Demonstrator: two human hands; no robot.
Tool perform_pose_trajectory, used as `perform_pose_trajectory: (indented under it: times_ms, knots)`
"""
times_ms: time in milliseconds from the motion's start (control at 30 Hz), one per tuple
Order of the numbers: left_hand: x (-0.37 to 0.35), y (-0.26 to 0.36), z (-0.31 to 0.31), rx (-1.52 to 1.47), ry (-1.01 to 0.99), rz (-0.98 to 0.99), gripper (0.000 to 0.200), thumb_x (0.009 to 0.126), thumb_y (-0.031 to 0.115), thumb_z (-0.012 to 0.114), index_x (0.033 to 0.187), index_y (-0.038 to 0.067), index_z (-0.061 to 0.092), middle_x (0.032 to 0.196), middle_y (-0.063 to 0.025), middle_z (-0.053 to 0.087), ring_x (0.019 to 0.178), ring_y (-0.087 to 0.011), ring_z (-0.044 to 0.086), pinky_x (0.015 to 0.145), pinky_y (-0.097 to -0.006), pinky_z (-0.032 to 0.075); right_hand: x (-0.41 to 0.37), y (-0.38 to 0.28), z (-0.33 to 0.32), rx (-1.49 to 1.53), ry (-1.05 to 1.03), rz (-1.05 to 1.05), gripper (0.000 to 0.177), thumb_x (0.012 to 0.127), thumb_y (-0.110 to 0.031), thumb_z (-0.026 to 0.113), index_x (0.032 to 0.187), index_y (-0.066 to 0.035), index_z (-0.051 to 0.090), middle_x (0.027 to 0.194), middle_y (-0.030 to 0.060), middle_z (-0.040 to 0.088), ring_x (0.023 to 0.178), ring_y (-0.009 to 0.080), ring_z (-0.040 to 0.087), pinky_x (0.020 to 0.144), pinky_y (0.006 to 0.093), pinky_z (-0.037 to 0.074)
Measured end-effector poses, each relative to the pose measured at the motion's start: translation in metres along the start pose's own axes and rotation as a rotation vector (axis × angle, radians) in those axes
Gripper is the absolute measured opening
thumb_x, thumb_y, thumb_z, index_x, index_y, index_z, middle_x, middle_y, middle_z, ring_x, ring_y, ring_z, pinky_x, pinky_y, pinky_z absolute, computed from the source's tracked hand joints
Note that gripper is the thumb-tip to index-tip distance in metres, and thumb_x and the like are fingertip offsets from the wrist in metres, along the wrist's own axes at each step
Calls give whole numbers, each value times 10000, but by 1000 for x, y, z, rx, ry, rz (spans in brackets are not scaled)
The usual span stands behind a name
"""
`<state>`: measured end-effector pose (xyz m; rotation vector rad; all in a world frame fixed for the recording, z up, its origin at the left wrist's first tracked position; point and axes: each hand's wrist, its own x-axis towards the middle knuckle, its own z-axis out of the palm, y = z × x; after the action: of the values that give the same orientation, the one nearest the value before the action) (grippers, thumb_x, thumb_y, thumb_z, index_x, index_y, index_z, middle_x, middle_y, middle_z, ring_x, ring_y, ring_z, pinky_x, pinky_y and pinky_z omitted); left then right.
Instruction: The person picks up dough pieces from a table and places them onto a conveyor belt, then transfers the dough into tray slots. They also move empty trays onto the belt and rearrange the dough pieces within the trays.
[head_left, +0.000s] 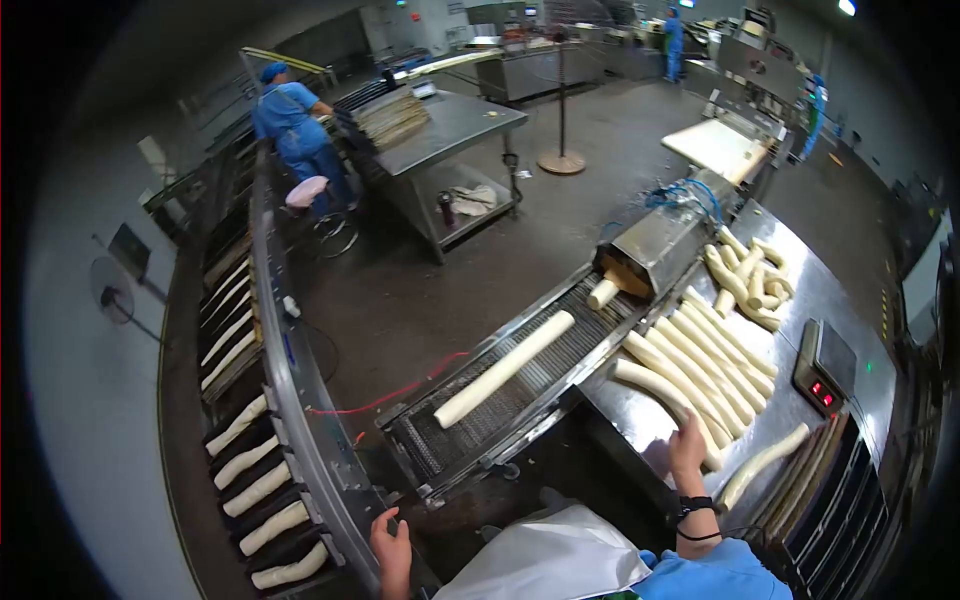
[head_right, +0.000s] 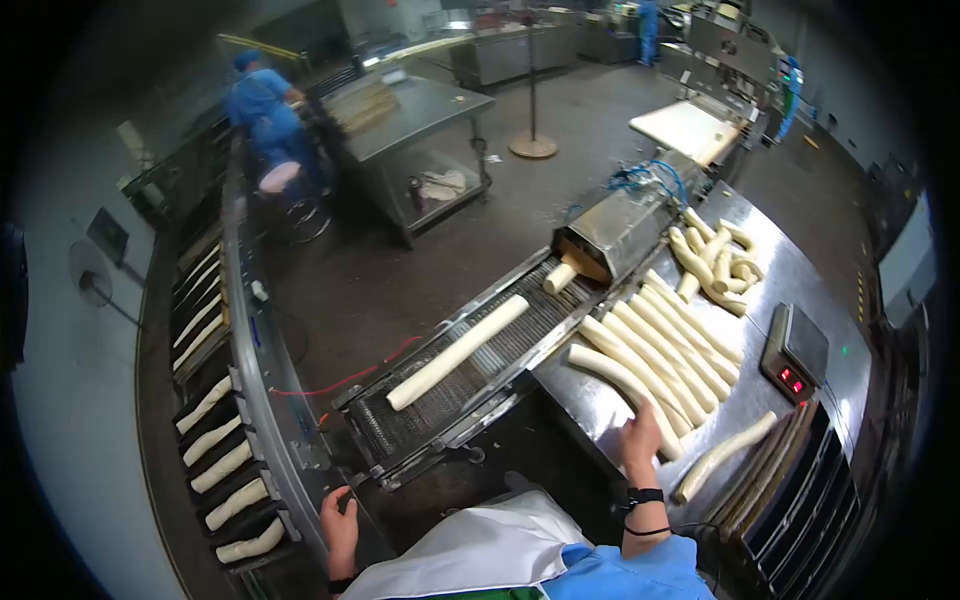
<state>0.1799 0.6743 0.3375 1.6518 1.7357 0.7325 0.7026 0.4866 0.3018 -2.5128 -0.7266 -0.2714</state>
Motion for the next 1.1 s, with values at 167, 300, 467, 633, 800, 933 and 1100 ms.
perform_pose_trajectory:
  times_ms: [167, 300, 467, 633, 800, 933, 1100]
  knots:
    - [-27, -20, -16, -42, 109, -117, 264, 798, 15, 651, 1062, 16, 653, 1071, -163, 655, 1055, -323, 607, 945, -396, 458, 24, -168, 61, 441, -431, -533, 366, 739, 10, 583, 1097, -56, 621, 926, 186, 632, 912, 380, 620, 797, 462, 511]
    - [-66, -22, -32, -65, 193, -281, 284, 812, 15, 650, 1095, -9, 647, 1096, -133, 662, 1044, -223, 627, 944, -347, 466, 6, -287, 118, 468, -560, -1037, 446, 722, -32, 603, 1169, -45, 590, 1120, 190, 586, 1058, 384, 559, 903, 454, 471]
    - [-109, -60, -47, -13, 360, -388, 280, 828, -3, 633, 1107, -17, 632, 1055, -116, 667, 1009, -190, 628, 905, -334, 483, -52, -387, 179, 147, -579, -1345, 476, 775, -118, 633, 1242, -78, 549, 1167, 143, 562, 1136, 327, 533, 996, 507, 381]
    - [-138, -99, -53, -62, 377, -427, 283, 921, 60, 606, 1200, 13, 609, 1108, -111, 667, 1014, -230, 631, 917, -340, 494, -76, -433, 196, -69, -742, -1312, 312, 801, -169, 640, 1097, -82, 589, 1082, 100, 599, 1107, 289, 547, 949, 461, 408]
    - [-68, -73, -69, -170, 269, -443, 291, 882, 18, 611, 1172, -12, 606, 1117, -116, 657, 1037, -205, 622, 923, -325, 483, -74, -447, 198, 24, -895, -1146, 283, 760, -183, 691, 1006, -56, 635, 1067, 147, 614, 1066, 314, 580, 902, 448, 456]
    - [0, -61, -70, -199, 145, -270, 268, 861, -13, 606, 1129, -16, 621, 1080, -103, 668, 971, -160, 636, 881, -293, 490, -21, -415, 152, 700, -1171, -393, 450, 699, -126, 734, 1114, -2, 609, 989, 160, 665, 956, 284, 636, 859, 360, 496]
    - [74, -47, -58, -358, -133, -180, 318, 866, -32, 599, 1183, -26, 586, 1166, -137, 641, 1122, -221, 604, 993, -331, 447, 55, -287, 88, 1440, -632, 656, 244, 777, -29, 712, 990, -63, 597, 865, 31, 625, 771, 179, 609, 699, 302, 504]
